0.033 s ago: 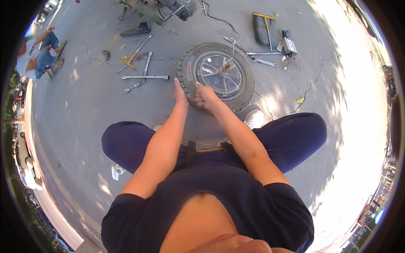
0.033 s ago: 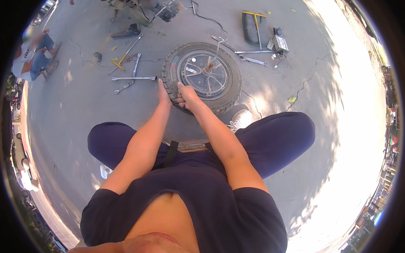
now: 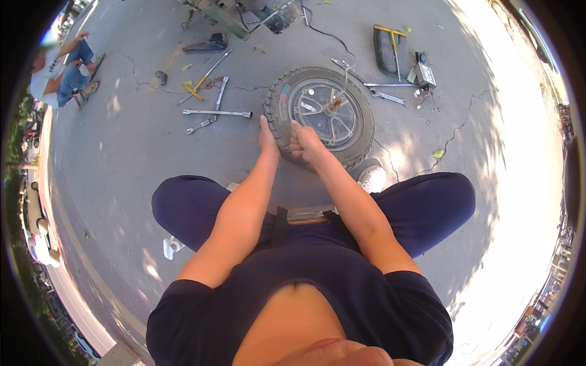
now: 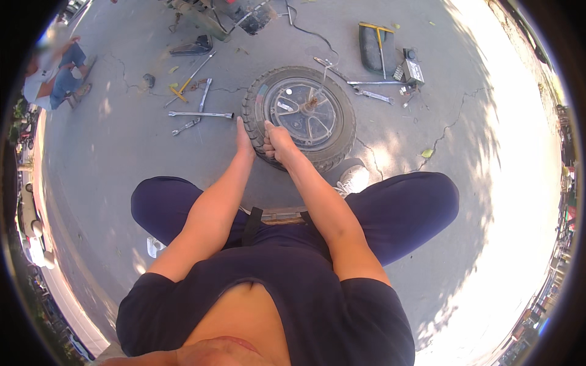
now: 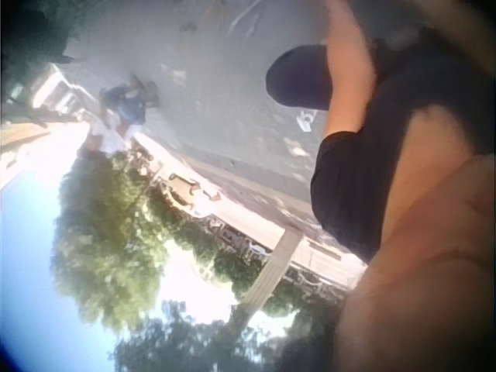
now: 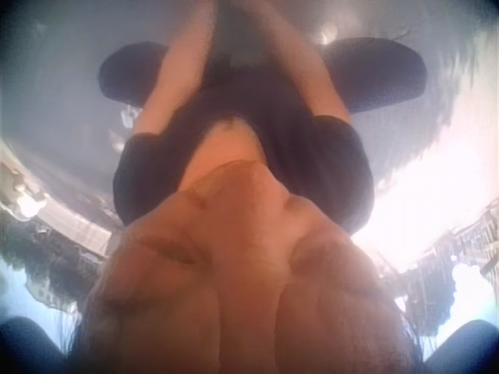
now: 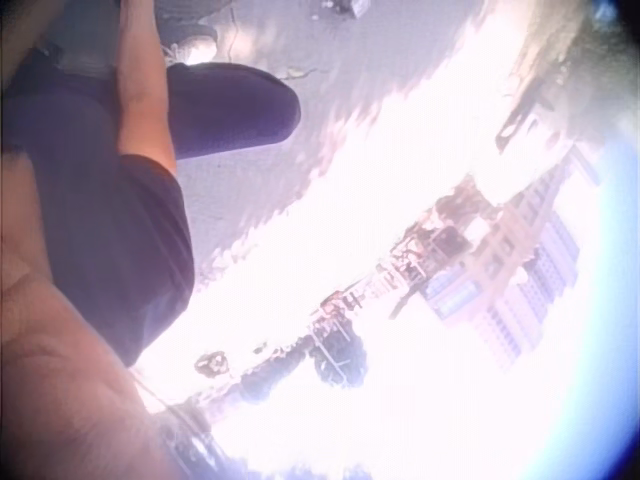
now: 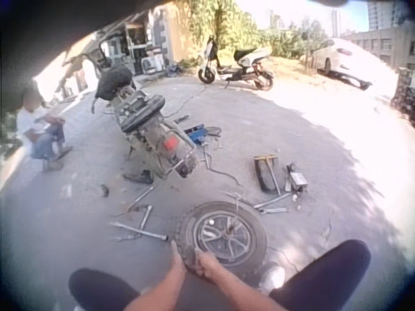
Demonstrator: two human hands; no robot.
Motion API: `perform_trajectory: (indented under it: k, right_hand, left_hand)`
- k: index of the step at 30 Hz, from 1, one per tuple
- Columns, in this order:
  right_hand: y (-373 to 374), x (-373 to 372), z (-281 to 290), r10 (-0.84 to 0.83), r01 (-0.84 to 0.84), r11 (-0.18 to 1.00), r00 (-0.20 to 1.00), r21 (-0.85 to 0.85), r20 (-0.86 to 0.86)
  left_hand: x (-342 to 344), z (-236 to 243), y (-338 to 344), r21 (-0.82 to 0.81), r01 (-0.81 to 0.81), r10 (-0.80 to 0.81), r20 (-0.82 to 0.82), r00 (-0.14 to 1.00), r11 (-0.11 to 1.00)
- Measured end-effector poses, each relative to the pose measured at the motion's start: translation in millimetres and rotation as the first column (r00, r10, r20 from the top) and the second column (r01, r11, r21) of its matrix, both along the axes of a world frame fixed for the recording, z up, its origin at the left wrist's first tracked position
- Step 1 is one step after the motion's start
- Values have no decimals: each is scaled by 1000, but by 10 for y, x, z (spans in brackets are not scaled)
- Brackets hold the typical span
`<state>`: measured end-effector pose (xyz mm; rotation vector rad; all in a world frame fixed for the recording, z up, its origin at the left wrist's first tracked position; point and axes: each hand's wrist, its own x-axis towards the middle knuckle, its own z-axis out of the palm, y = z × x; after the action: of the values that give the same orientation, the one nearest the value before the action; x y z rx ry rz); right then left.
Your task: The person sits on the ground and works on a motorcycle tire, using hands and tools to remove and reposition the tire on the rim. They repeatedly adjust the tire bead and use a tool to pry the tire into place.
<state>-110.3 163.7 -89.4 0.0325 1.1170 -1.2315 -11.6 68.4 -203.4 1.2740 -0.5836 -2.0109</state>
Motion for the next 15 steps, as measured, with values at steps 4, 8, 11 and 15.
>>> perform_trajectory:
  k: [4,8,11,15]
  right_hand:
    - [-9,140,267,7,6,990,996,-139,91]
    - [57,58,-112,-15,19,999,995,34,-100]
    - [14,89,176,-24,4,996,974,-91,-227]
    - [-8,175,116,-20,-32,986,952,-163,-306]
  left_hand:
    - [125,-76,-2,-35,-61,66,183,981,998]
    - [-55,-37,80,-138,-64,100,270,958,988]
    - [-47,-93,94,-140,-48,91,319,943,989]
    - [-39,-155,95,-128,-60,100,341,935,990]
